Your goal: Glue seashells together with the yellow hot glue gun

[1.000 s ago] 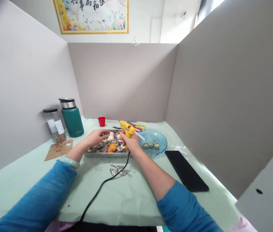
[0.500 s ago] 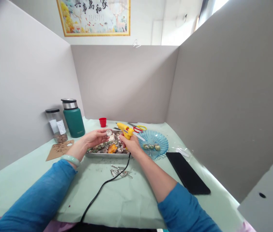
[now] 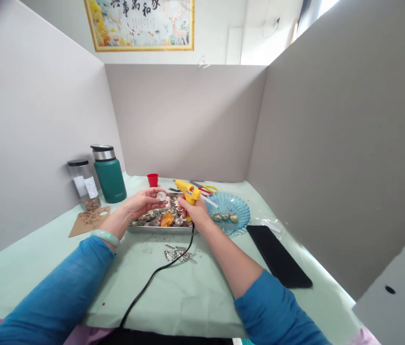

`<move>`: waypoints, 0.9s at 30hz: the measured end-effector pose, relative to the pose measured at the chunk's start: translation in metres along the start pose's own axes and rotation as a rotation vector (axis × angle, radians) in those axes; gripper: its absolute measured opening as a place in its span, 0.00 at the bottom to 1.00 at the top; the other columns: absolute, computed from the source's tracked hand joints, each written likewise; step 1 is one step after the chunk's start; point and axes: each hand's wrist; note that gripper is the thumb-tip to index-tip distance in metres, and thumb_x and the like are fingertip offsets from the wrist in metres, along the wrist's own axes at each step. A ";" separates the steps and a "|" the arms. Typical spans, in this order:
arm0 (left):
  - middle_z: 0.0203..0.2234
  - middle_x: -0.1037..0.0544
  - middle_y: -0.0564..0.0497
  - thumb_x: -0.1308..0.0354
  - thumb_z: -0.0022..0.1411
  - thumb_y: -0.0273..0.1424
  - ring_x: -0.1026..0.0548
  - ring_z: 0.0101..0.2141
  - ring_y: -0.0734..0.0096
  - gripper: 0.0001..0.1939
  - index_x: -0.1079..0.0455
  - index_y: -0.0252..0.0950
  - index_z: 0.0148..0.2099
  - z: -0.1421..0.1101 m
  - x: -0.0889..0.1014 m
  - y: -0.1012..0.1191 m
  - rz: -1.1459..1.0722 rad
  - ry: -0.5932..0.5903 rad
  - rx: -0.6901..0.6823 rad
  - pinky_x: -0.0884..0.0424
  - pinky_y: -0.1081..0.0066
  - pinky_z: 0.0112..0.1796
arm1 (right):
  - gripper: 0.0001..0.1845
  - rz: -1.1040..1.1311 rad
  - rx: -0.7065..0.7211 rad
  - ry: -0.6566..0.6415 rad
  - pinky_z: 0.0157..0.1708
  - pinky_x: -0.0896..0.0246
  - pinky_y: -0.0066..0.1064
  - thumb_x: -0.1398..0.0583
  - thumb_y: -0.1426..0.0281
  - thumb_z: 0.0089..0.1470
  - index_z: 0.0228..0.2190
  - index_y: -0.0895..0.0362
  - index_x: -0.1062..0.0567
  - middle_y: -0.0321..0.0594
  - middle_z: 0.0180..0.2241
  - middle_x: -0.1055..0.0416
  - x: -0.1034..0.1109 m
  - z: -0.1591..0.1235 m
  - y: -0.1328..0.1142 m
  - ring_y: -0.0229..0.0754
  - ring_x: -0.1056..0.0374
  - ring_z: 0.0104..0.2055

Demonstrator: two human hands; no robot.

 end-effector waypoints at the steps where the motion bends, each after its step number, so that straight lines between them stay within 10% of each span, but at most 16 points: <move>1: 0.38 0.22 0.43 0.37 0.45 0.14 0.20 0.35 0.62 0.20 0.31 0.30 0.42 0.000 -0.001 0.000 0.011 -0.003 -0.004 0.25 0.64 0.40 | 0.18 -0.003 0.001 0.001 0.15 0.47 0.24 0.34 0.58 0.42 0.30 0.58 0.30 0.31 0.20 0.32 0.000 0.000 0.000 0.30 0.42 0.15; 11: 0.18 0.27 0.54 0.35 0.53 0.33 0.30 0.17 0.76 0.12 0.29 0.32 0.38 0.004 -0.003 -0.004 0.484 0.172 -0.026 0.33 0.76 0.21 | 0.17 -0.015 0.003 0.002 0.16 0.47 0.24 0.35 0.60 0.43 0.31 0.58 0.30 0.31 0.20 0.32 0.000 0.001 0.002 0.29 0.42 0.15; 20: 0.28 0.22 0.45 0.43 0.59 0.27 0.21 0.28 0.66 0.12 0.29 0.28 0.45 -0.001 -0.011 -0.001 0.326 0.139 0.115 0.24 0.68 0.33 | 0.16 -0.018 0.000 0.005 0.16 0.46 0.24 0.35 0.60 0.42 0.30 0.58 0.29 0.32 0.20 0.32 0.001 0.003 0.005 0.30 0.41 0.15; 27: 0.46 0.22 0.45 0.49 0.62 0.30 0.21 0.33 0.68 0.19 0.29 0.36 0.55 0.007 0.003 -0.004 0.934 0.154 -0.022 0.27 0.72 0.33 | 0.17 -0.015 -0.002 0.000 0.16 0.45 0.24 0.35 0.59 0.42 0.31 0.57 0.30 0.31 0.20 0.32 0.001 0.002 0.005 0.30 0.42 0.16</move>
Point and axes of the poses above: each hand's wrist, its own z-axis towards the middle knuckle, its own x-axis out of the back of the hand, y = z × x
